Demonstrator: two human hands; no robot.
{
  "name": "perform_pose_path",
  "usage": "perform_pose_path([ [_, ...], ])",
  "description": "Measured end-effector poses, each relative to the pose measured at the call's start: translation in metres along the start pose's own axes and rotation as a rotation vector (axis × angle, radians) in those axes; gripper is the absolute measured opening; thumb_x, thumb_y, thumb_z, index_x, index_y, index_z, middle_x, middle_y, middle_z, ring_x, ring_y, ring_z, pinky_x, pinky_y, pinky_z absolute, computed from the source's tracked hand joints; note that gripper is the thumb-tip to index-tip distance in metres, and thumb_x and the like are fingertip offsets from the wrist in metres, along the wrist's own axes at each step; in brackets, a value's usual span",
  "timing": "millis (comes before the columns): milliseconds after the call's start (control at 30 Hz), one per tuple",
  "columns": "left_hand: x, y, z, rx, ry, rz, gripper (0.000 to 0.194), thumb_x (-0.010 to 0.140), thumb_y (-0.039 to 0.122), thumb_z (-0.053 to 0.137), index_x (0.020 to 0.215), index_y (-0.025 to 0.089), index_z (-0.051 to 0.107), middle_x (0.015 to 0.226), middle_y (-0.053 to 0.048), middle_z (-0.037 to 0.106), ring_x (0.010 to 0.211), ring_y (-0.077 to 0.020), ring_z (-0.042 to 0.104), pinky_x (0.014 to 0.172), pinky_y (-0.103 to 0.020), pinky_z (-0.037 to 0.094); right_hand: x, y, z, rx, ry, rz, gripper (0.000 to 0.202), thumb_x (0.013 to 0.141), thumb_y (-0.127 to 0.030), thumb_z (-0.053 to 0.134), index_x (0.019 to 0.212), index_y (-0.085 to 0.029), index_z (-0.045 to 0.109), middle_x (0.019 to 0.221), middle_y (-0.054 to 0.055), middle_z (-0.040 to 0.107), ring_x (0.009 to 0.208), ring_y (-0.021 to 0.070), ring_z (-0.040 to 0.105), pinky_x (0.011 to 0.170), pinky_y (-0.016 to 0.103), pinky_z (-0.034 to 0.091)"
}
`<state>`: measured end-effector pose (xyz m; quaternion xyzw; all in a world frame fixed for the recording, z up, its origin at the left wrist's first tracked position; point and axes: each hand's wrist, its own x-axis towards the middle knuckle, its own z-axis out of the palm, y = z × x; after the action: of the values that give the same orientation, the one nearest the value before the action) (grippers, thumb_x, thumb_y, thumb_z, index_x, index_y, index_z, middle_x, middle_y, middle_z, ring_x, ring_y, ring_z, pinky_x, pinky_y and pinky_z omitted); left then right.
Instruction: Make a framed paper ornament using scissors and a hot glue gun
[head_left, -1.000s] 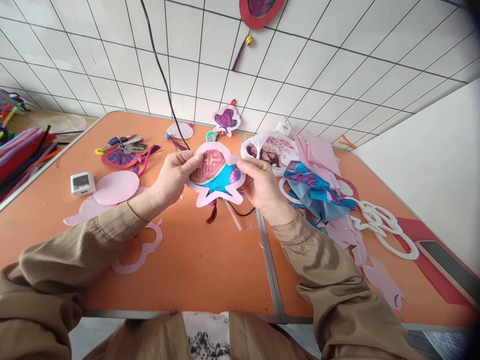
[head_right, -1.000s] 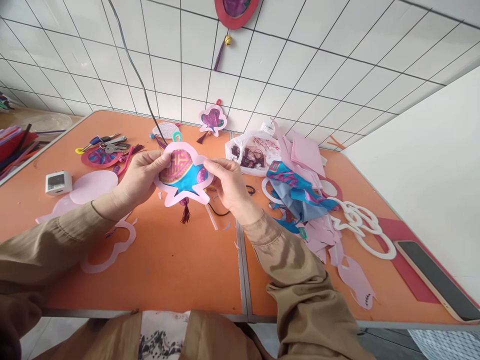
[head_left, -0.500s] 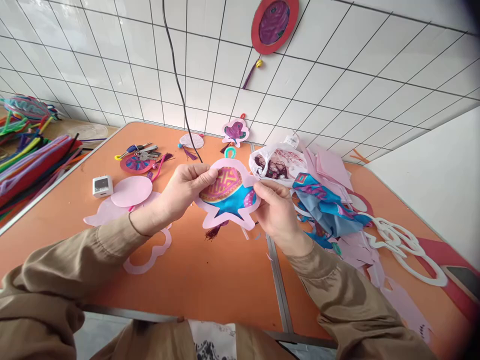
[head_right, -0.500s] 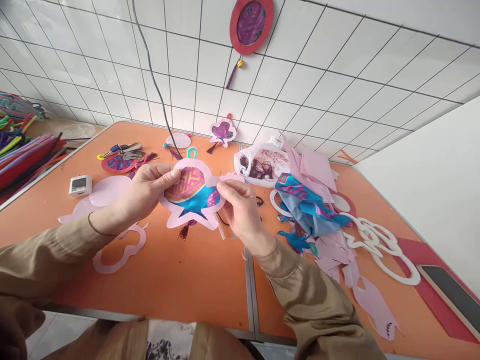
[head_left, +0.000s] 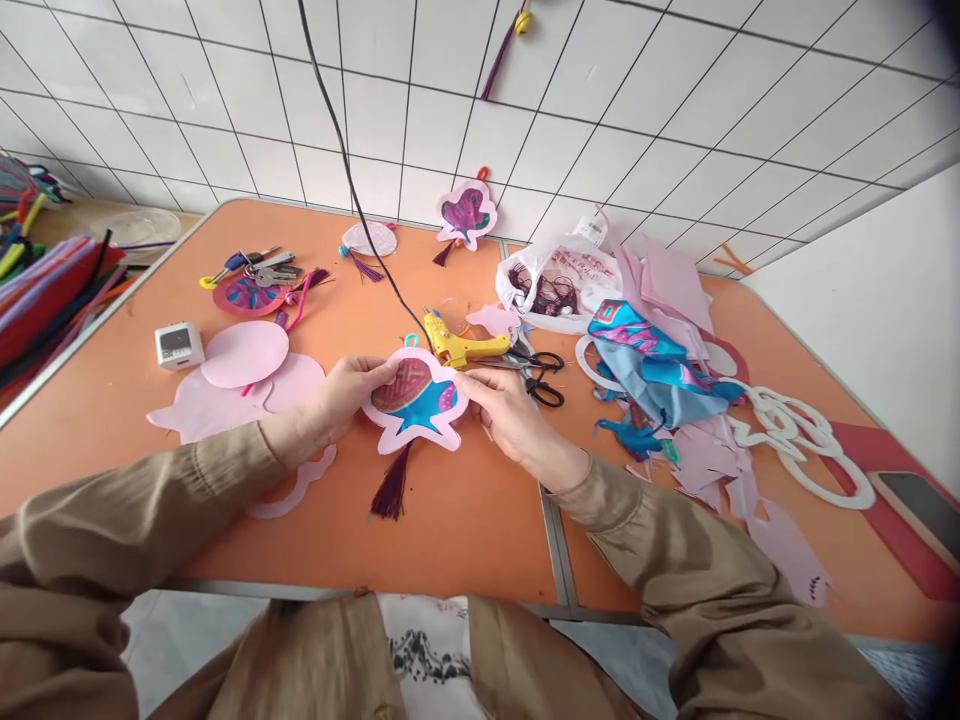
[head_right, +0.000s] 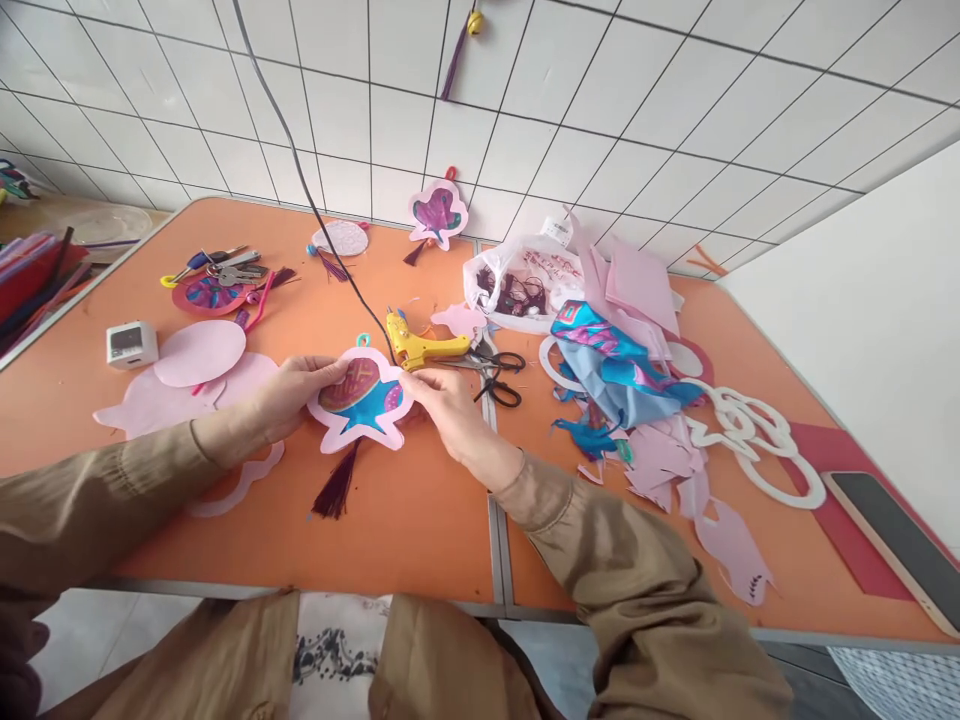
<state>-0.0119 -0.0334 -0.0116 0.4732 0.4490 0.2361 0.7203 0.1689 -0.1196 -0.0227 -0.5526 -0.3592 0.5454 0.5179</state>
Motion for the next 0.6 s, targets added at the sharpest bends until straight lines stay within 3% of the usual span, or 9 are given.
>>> perform_pose_path([
  [100, 0.001, -0.002, -0.001, 0.074, -0.038, 0.129, 0.046, 0.066, 0.054, 0.078, 0.061, 0.012, 0.059, 0.057, 0.000, 0.055, 0.053, -0.0083, 0.047, 0.051, -0.021, 0.037, 0.000, -0.002, -0.005, -0.119, -0.050, -0.006, 0.044, 0.075, -0.059, 0.068, 0.061, -0.018, 0.059, 0.060, 0.000, 0.057, 0.053, 0.0123, 0.051, 0.049, 0.027, 0.041],
  [200, -0.005, 0.002, 0.000, 0.194, -0.083, 0.229, 0.051, 0.075, 0.057, 0.069, 0.058, 0.013, 0.052, 0.054, 0.004, 0.042, 0.051, -0.0056, 0.035, 0.048, -0.020, 0.027, -0.003, -0.008, -0.011, -0.243, -0.025, -0.126, 0.044, 0.082, -0.057, 0.061, 0.061, -0.019, 0.056, 0.059, -0.002, 0.051, 0.054, 0.0107, 0.046, 0.049, 0.025, 0.035],
  [367, -0.021, 0.008, 0.001, 0.290, -0.237, 0.309, 0.052, 0.082, 0.059, 0.062, 0.058, 0.015, 0.046, 0.054, 0.004, 0.035, 0.051, -0.0062, 0.029, 0.047, -0.022, 0.022, -0.007, -0.020, -0.016, -0.433, -0.049, -0.279, 0.036, 0.087, -0.051, 0.058, 0.088, -0.017, 0.070, 0.080, 0.003, 0.067, 0.075, 0.0163, 0.060, 0.064, 0.028, 0.045],
  [533, -0.041, 0.008, 0.004, 0.387, -0.548, 0.331, 0.048, 0.086, 0.053, 0.060, 0.060, 0.014, 0.051, 0.056, 0.002, 0.042, 0.054, -0.0085, 0.037, 0.049, -0.023, 0.030, -0.008, -0.028, -0.021, -0.228, -0.215, 0.024, 0.049, 0.078, -0.063, 0.064, 0.088, -0.015, 0.070, 0.076, 0.007, 0.071, 0.064, 0.0170, 0.065, 0.056, 0.028, 0.049],
  [600, -0.043, 0.005, 0.007, 0.378, -0.593, 0.312, 0.048, 0.086, 0.054, 0.059, 0.060, 0.015, 0.049, 0.056, 0.003, 0.040, 0.053, -0.0083, 0.036, 0.049, -0.022, 0.030, -0.007, -0.027, -0.022, -0.162, -0.260, 0.074, 0.050, 0.076, -0.064, 0.067, 0.086, -0.015, 0.071, 0.076, 0.008, 0.072, 0.065, 0.0173, 0.067, 0.058, 0.027, 0.050],
])
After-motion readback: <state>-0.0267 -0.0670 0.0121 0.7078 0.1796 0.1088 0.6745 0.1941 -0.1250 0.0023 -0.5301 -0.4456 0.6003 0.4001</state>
